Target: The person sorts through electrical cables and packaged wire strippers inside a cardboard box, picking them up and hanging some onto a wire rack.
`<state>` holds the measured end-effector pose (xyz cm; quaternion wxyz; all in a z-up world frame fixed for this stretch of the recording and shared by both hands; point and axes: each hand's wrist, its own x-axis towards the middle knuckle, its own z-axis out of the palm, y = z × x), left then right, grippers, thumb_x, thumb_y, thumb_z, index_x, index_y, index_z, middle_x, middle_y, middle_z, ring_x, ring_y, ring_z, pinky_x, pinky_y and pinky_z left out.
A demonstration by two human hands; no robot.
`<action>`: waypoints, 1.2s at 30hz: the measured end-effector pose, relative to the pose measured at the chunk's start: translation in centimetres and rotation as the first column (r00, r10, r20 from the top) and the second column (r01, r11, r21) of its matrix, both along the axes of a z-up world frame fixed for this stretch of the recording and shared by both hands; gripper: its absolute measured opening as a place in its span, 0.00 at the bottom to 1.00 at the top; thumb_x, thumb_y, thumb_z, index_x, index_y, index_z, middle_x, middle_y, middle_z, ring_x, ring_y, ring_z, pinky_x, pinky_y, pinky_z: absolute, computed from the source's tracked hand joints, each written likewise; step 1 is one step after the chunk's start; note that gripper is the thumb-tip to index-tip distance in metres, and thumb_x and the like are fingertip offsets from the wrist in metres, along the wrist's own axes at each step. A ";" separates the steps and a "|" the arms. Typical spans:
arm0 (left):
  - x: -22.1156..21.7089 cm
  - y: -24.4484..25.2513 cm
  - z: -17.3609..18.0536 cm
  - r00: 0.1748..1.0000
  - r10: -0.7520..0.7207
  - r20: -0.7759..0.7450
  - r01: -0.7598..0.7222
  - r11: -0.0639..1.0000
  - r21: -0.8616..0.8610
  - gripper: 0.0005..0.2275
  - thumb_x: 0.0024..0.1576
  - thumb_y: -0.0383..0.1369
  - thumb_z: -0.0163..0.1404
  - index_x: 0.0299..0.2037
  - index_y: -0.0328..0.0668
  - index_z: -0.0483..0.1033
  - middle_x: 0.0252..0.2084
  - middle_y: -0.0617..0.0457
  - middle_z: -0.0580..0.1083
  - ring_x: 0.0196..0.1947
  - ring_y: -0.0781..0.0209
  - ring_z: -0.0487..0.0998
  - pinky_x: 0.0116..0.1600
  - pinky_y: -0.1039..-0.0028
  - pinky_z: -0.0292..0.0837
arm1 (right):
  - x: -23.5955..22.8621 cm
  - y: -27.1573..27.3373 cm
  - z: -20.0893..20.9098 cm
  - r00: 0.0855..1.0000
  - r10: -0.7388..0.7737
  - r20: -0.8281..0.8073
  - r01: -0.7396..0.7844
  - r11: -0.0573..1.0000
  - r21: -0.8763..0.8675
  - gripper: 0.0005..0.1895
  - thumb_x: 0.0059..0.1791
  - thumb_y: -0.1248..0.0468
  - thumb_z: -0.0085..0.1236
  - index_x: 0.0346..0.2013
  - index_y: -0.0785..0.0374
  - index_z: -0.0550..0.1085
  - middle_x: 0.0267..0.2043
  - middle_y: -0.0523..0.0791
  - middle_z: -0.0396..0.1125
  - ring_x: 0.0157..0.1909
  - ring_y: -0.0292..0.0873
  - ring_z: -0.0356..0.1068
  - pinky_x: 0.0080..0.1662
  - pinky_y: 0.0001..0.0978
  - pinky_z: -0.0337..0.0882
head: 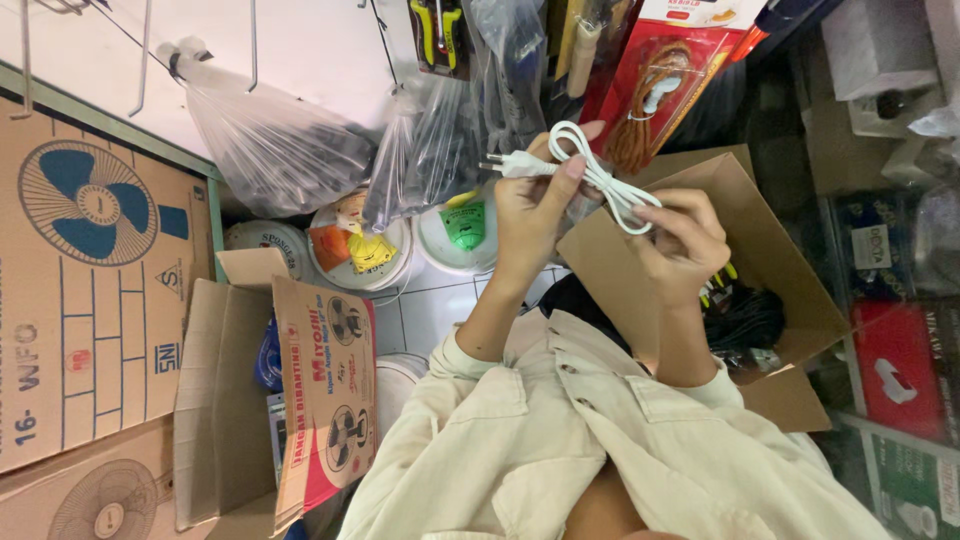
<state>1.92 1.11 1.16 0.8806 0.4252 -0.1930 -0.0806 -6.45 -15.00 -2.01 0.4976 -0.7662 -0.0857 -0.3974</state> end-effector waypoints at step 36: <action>-0.9 -0.8 0.5 0.936 0.044 0.350 -0.209 0.868 0.450 0.18 0.65 0.27 0.55 0.66 0.48 0.73 0.39 0.56 0.79 0.33 0.77 0.70 0.43 0.80 0.73 | 3.1 -2.8 4.3 0.846 0.335 -0.416 -0.239 0.934 0.266 0.10 0.53 0.70 0.62 0.46 0.70 0.70 0.44 0.44 0.72 0.45 0.34 0.73 0.44 0.25 0.74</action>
